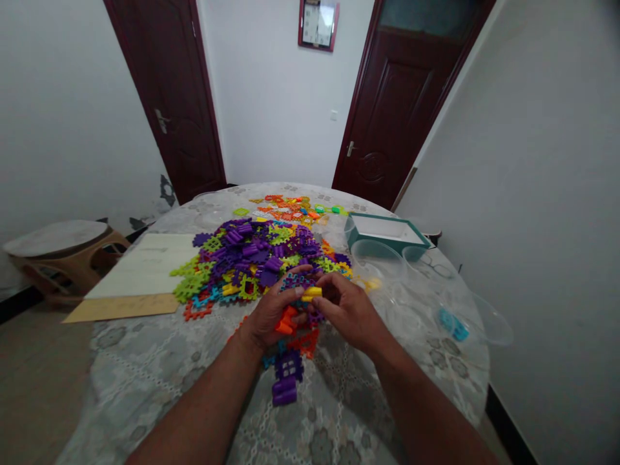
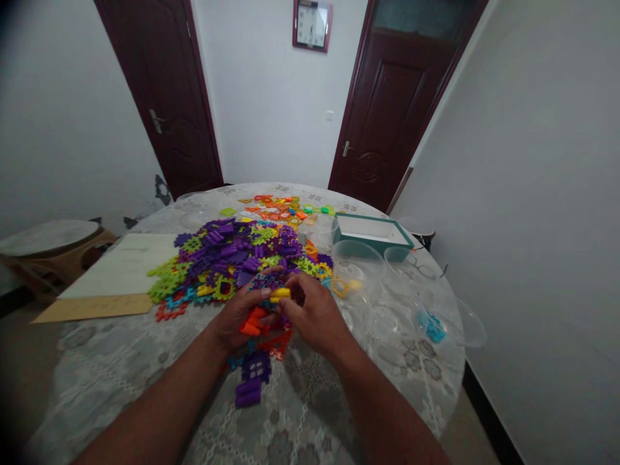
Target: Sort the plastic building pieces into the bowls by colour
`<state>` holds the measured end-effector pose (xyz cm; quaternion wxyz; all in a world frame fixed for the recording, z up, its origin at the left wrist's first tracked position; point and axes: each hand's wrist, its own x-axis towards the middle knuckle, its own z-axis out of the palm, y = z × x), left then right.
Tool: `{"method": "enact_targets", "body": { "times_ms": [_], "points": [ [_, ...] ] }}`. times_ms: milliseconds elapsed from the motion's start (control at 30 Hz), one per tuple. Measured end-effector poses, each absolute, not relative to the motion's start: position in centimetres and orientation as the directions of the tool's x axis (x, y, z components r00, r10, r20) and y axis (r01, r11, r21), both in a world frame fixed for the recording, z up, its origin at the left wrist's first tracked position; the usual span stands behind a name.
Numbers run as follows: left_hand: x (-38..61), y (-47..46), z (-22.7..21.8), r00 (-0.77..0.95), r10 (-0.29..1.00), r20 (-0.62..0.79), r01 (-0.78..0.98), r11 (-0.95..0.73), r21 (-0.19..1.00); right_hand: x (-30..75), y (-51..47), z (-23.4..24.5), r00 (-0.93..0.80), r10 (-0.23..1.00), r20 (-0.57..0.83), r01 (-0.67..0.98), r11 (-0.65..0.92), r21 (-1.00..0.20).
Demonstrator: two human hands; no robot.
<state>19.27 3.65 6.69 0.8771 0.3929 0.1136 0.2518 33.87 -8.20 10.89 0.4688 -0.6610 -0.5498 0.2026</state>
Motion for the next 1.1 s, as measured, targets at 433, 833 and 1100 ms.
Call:
{"method": "enact_targets", "body": {
  "times_ms": [433,833,1100],
  "points": [
    [18.8,4.1,6.7,0.863,0.505,-0.001,-0.362,0.621,0.695,48.0,-9.9,12.2,0.512,0.644,0.569,0.858,-0.353,-0.372],
    [18.5,4.3,6.2,0.888,0.459,-0.040,-0.307,0.654,0.692,39.3,-9.2,13.3,-0.064,0.892,0.448,0.826,0.299,-0.477],
    [18.1,4.4,5.5,0.918,0.392,-0.060,-0.237,0.663,0.711,37.1,-8.2,13.2,-0.195,0.904,0.380,0.764,0.383,-0.518]
  ]
}}
